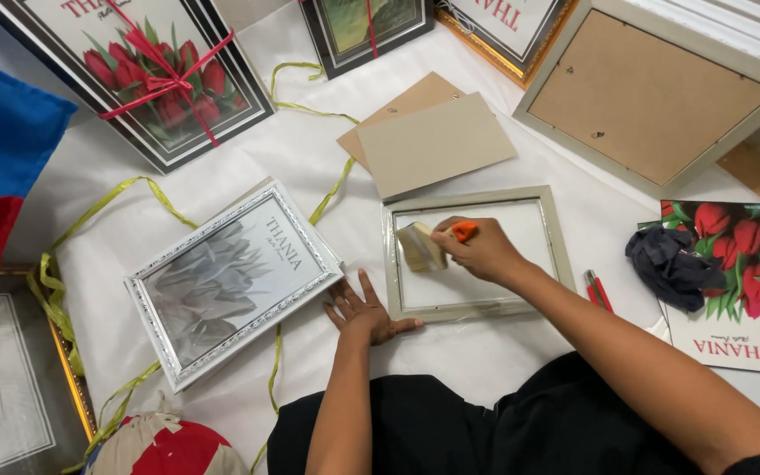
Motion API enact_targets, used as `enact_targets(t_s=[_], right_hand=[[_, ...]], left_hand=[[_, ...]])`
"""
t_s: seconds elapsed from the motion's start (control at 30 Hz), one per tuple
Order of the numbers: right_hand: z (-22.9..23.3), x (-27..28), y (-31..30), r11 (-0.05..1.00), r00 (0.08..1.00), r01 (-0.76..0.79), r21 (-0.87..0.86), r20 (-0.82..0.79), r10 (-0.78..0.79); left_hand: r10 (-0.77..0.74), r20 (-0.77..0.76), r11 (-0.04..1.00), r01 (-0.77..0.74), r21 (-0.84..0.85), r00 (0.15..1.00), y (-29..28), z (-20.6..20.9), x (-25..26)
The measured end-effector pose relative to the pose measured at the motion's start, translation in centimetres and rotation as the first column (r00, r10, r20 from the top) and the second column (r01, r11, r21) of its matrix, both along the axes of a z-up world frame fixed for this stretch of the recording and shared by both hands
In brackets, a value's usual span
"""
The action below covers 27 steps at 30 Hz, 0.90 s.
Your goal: Cleaning the glass of a picture frame using a brush and a cloth
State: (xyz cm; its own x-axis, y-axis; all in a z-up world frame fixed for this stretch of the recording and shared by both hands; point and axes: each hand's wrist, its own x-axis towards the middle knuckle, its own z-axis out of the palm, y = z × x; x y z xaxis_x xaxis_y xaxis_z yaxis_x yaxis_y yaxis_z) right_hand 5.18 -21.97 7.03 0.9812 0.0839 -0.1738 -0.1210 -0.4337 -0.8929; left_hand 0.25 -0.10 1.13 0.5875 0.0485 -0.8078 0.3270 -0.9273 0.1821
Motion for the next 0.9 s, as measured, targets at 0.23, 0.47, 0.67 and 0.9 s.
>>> enact_targets(t_s=[0.23, 0.47, 0.67, 0.9], right_hand=[[1.1, -0.8, -14.3, 0.874, 0.933, 0.329, -0.358, 0.264, -0.243], [6.2, -5.2, -11.9, 0.883, 0.96, 0.252, -0.396, -0.013, -0.279], [-0.5, -1.3, -15.4, 0.809, 0.922, 0.381, -0.448, 0.125, -0.365], [2.5, -2.1, -13.0, 0.776, 0.947, 0.306, -0.552, 0.094, -0.306]], left_hand=[[0.006, 0.008, 1.0, -0.006, -0.025, 1.0, 0.1, 0.1, 0.0], [0.018, 0.045, 1.0, -0.017, -0.015, 0.999, 0.2, -3.0, -0.3], [0.005, 0.047, 1.0, -0.006, 0.022, 0.999, 0.1, -2.4, -0.5], [0.005, 0.037, 0.999, -0.007, 0.039, 0.999, 0.0, -2.0, -0.1]])
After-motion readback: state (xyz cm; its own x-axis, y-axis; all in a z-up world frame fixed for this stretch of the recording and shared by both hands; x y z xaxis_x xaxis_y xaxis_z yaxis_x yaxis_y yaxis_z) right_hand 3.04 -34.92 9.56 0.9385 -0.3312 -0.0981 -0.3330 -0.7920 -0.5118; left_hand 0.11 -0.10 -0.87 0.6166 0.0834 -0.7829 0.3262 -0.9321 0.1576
